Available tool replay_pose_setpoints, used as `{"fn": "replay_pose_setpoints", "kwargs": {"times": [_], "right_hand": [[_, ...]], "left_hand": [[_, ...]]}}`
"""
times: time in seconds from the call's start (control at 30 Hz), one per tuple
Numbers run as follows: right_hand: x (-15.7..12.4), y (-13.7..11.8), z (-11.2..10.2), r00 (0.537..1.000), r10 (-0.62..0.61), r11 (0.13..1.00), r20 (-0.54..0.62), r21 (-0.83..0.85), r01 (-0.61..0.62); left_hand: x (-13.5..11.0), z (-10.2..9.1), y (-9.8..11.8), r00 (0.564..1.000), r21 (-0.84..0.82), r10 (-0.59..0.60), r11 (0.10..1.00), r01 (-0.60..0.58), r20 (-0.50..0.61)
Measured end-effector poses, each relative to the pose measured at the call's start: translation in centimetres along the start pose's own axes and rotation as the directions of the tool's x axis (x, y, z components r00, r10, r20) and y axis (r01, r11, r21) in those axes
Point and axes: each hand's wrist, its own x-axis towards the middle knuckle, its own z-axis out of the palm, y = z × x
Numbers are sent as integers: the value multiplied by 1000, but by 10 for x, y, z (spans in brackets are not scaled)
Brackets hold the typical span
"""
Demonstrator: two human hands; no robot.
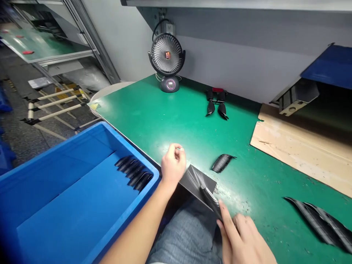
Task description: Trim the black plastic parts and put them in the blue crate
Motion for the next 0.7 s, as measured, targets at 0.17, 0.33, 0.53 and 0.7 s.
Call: {"fn": "replay_pose_setpoints", "kwargs": {"times": [0.17, 0.33, 0.53, 0.7], "right_hand": [[12, -2, -3, 997, -56, 993, 49, -106, 61], [-1, 3, -3, 996, -91, 987, 14, -128, 92], [9, -6, 5, 993, 114, 993, 41, -40, -112], [-15, -5, 1, 951, 303, 953, 65, -9, -303]], "left_hand": [[0, -1, 1, 1000, 3, -1, 1000, 1, 1], [2, -2, 1, 1000, 16, 2, 1000, -2, 4], [2, -1, 4, 1000, 43, 12, 999, -12, -12], [1, 3, 4, 1000, 56, 14, 998, -13, -12]]}}
